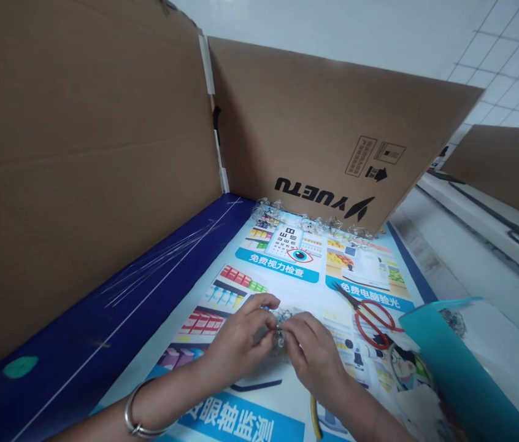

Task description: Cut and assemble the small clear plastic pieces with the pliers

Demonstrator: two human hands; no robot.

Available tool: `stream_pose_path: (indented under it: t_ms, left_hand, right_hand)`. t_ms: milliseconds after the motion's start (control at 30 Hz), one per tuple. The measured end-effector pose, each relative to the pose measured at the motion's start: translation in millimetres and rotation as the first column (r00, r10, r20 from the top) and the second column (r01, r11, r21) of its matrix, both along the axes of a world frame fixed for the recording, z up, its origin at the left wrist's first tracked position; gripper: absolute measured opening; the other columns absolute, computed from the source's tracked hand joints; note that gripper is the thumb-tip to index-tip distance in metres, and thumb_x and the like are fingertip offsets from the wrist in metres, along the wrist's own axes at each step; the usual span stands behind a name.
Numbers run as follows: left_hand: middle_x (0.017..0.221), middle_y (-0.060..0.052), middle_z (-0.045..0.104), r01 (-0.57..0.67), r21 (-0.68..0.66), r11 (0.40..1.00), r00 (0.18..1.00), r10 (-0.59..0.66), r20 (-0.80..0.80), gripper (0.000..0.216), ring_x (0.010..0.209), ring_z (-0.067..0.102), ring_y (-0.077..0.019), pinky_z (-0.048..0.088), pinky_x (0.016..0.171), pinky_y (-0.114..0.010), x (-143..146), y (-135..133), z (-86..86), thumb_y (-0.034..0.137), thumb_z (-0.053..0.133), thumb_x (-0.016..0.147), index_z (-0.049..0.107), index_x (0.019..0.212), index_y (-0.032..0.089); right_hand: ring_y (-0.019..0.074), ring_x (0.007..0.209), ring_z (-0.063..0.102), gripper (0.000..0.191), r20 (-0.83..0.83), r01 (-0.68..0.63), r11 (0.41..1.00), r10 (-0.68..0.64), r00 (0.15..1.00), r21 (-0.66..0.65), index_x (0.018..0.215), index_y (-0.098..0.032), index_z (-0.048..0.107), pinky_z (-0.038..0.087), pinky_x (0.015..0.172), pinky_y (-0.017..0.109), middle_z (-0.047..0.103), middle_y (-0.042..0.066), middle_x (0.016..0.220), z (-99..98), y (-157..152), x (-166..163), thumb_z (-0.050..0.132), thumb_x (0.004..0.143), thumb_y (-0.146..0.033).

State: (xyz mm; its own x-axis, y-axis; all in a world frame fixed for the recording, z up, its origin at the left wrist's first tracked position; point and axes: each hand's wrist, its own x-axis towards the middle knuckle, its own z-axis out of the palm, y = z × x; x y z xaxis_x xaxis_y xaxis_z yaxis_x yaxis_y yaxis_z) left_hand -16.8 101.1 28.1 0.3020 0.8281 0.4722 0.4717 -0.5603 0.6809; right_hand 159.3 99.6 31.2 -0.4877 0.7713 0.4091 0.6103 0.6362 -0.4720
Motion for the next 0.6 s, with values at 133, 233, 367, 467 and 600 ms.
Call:
stream_pose_path:
  t_ms: [133, 233, 367, 467, 600]
  left_hand:
    - [0.105, -0.008, 0.051, -0.015, -0.017, 1.000, 1.000, 0.015, 0.002, 0.017, 0.102, 0.050, -0.0192, 0.045, 0.085, -0.033, 0.3, -1.7, 1.8, 0.001, 0.047, 0.072, 0.053, 0.076, 0.017]
    - [0.108, -0.009, 0.052, -0.016, 0.113, 0.993, 0.997, 0.024, -0.070, 0.017, 0.101, 0.050, -0.0209, 0.044, 0.083, -0.036, 0.3, -2.5, -0.8, 0.004, 0.048, 0.074, 0.054, 0.083, 0.017]
    - [0.097, -0.008, 0.058, -0.012, 0.342, 0.940, 0.977, 0.084, -0.196, 0.014, 0.088, 0.053, -0.0205, 0.042, 0.078, -0.039, -0.1, -2.6, -3.1, 0.006, 0.049, 0.077, 0.055, 0.085, 0.016]
    - [0.088, -0.006, 0.060, 0.038, 0.396, 0.917, 0.946, 0.095, -0.310, 0.012, 0.075, 0.053, -0.0177, 0.041, 0.068, -0.035, -1.5, -3.8, -5.2, 0.006, 0.048, 0.078, 0.054, 0.082, 0.015]
    - [0.085, -0.005, 0.060, 0.100, 0.386, 0.917, 0.909, 0.074, -0.410, 0.013, 0.073, 0.054, -0.0163, 0.042, 0.065, -0.031, -3.3, -6.0, -10.8, 0.005, 0.045, 0.080, 0.053, 0.081, 0.015]
  right_hand:
    - [0.0168, 0.082, 0.053, 0.028, 0.014, -0.039, 0.999, 0.038, 0.999, 0.020, 0.105, -0.021, 0.056, 0.046, 0.074, 0.032, 0.056, 0.007, 0.090, -1.5, 2.0, 1.6, 0.040, 0.083, -0.011]
    - [0.0172, 0.083, 0.052, 0.024, 0.030, -0.047, 0.999, 0.046, 0.998, 0.019, 0.099, -0.020, 0.056, 0.045, 0.075, 0.032, 0.055, 0.007, 0.090, -2.4, 3.1, 2.5, 0.041, 0.083, -0.012]
    - [0.0179, 0.083, 0.051, 0.020, 0.051, -0.038, 0.999, 0.038, 0.998, -0.001, 0.093, -0.018, 0.055, 0.044, 0.076, 0.033, 0.055, 0.007, 0.088, -1.2, 3.4, 2.7, 0.041, 0.081, -0.010]
    - [0.0169, 0.079, 0.052, 0.019, 0.023, -0.030, 0.998, 0.032, 0.999, -0.048, 0.088, -0.018, 0.055, 0.044, 0.072, 0.031, 0.055, 0.006, 0.084, 0.7, 3.9, 1.6, 0.041, 0.079, -0.009]
    - [0.0137, 0.073, 0.052, 0.020, -0.106, -0.017, 0.993, 0.004, 0.994, -0.115, 0.082, -0.020, 0.054, 0.043, 0.064, 0.025, 0.055, 0.002, 0.078, 0.2, 5.2, 0.1, 0.043, 0.074, -0.006]
